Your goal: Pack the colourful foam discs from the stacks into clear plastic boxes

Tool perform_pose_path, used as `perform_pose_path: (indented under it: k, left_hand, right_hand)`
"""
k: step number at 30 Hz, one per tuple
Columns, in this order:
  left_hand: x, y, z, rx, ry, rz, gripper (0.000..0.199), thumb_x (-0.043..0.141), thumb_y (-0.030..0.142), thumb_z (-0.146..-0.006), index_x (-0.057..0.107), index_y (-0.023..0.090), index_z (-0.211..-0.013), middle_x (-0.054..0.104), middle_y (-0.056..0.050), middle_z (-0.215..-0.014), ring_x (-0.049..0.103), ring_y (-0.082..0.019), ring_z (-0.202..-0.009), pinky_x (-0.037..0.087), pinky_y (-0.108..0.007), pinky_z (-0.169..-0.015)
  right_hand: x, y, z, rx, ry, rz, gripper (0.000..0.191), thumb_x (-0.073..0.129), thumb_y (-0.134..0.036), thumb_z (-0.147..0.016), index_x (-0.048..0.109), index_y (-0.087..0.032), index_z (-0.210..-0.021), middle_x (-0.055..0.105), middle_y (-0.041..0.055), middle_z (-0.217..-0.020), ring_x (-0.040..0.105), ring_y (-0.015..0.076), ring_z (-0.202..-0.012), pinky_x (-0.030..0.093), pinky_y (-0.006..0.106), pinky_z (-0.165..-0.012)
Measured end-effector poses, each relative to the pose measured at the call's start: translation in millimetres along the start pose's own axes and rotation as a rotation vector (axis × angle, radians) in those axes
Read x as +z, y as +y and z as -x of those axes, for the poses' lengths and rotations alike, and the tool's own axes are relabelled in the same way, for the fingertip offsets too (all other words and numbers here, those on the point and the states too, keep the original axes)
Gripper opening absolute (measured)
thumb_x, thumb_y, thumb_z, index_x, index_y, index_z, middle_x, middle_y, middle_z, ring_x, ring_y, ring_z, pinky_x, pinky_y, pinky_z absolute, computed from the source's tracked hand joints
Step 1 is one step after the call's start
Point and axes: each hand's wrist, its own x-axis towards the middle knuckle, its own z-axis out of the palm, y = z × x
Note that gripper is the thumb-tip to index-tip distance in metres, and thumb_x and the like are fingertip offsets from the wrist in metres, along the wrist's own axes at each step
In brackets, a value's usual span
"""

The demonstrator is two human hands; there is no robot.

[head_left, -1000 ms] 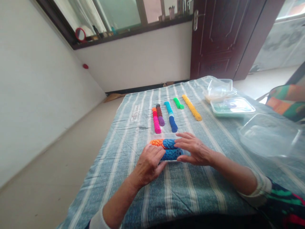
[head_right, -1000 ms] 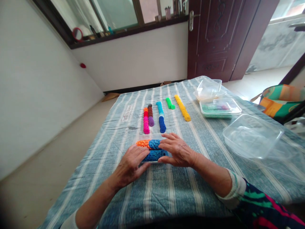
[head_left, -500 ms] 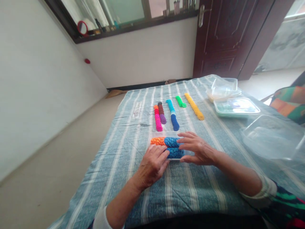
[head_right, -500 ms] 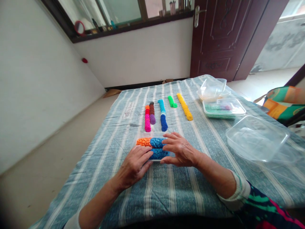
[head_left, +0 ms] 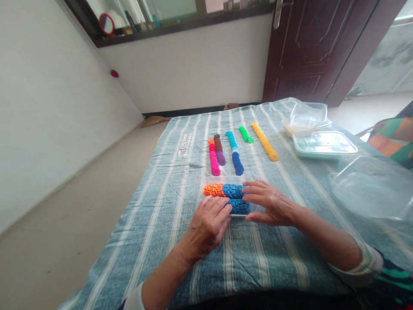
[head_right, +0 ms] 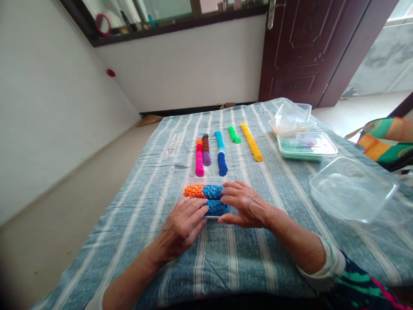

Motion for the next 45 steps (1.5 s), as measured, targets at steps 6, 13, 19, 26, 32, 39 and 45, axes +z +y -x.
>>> perform_pose_path:
  k: [6, 13, 19, 26, 32, 39, 45]
  left_hand:
    - [-14.4, -2, 3, -0.042, 0.002, 0.017, 0.024, 0.054, 0.018, -0.09, 0.059, 0.014, -0.113, 0.066, -0.013, -0.119, 0.06, -0.028, -0.111, 0.045, -0.053, -0.099]
    - [-34.4, -25, 21, -0.131, 0.068, 0.001, 0.046, 0.062, 0.023, -0.087, 0.048, 0.011, -0.13, 0.059, -0.019, -0.127, 0.054, -0.03, -0.12, 0.046, -0.052, -0.101]
    - [-26.1, -32, 29, -0.158, 0.03, 0.017, 0.048, 0.061, 0.022, -0.088, 0.046, 0.009, -0.131, 0.051, -0.022, -0.134, 0.046, -0.032, -0.127, 0.044, -0.053, -0.103]
    - [-23.6, -39, 31, -0.125, 0.028, 0.009, 0.038, 0.062, 0.03, -0.088, 0.054, 0.013, -0.121, 0.042, -0.024, -0.14, 0.041, -0.036, -0.131, 0.043, -0.055, -0.103]
    - [-18.6, -41, 40, -0.13, 0.048, -0.014, 0.039, 0.062, 0.026, -0.088, 0.052, 0.011, -0.123, 0.041, -0.024, -0.141, 0.039, -0.036, -0.133, 0.04, -0.055, -0.106]
    - [-17.6, -41, 41, -0.145, 0.036, 0.006, 0.032, 0.058, 0.021, -0.09, 0.054, 0.014, -0.121, 0.042, -0.021, -0.141, 0.041, -0.034, -0.132, 0.04, -0.055, -0.106]
    - [-19.4, -41, 40, -0.189, 0.06, 0.014, 0.036, 0.058, 0.027, -0.091, 0.053, 0.017, -0.125, 0.046, -0.019, -0.14, 0.047, -0.032, -0.129, 0.045, -0.051, -0.104]
  right_hand:
    - [0, -3, 0, -0.014, 0.005, 0.074, 0.048, 0.059, -0.058, -0.085, 0.067, -0.016, -0.105, 0.067, 0.0158, -0.114, 0.054, 0.0318, -0.121, 0.046, 0.051, -0.099]
    - [2, -5, 2, -0.03, 0.038, 0.132, 0.057, 0.055, -0.062, -0.086, 0.062, -0.014, -0.117, 0.063, 0.0181, -0.122, 0.05, 0.0336, -0.126, 0.044, 0.053, -0.1]
    - [3, -6, 2, -0.024, 0.039, 0.124, 0.054, 0.055, -0.062, -0.086, 0.064, -0.016, -0.112, 0.061, 0.0177, -0.126, 0.048, 0.0332, -0.128, 0.043, 0.054, -0.102]
    - [3, 0, 2, 0.059, 0.256, 0.086, 0.047, 0.051, -0.052, -0.092, 0.063, -0.012, -0.113, 0.064, 0.0187, -0.12, 0.054, 0.0304, -0.122, 0.05, 0.05, -0.096]
    - [3, 3, 2, 0.108, 0.312, 0.038, 0.03, 0.055, -0.039, -0.093, 0.065, -0.014, -0.105, 0.068, 0.0148, -0.108, 0.061, 0.0261, -0.108, 0.053, 0.046, -0.094]
    - [5, 2, 1, 0.119, 0.304, 0.042, 0.026, 0.057, -0.034, -0.093, 0.065, -0.013, -0.104, 0.067, 0.0151, -0.108, 0.06, 0.0261, -0.108, 0.052, 0.046, -0.094]
    - [6, 3, 0, 0.166, 0.321, -0.001, 0.025, 0.056, -0.033, -0.093, 0.063, -0.014, -0.108, 0.066, 0.0146, -0.11, 0.06, 0.0252, -0.109, 0.051, 0.043, -0.094]
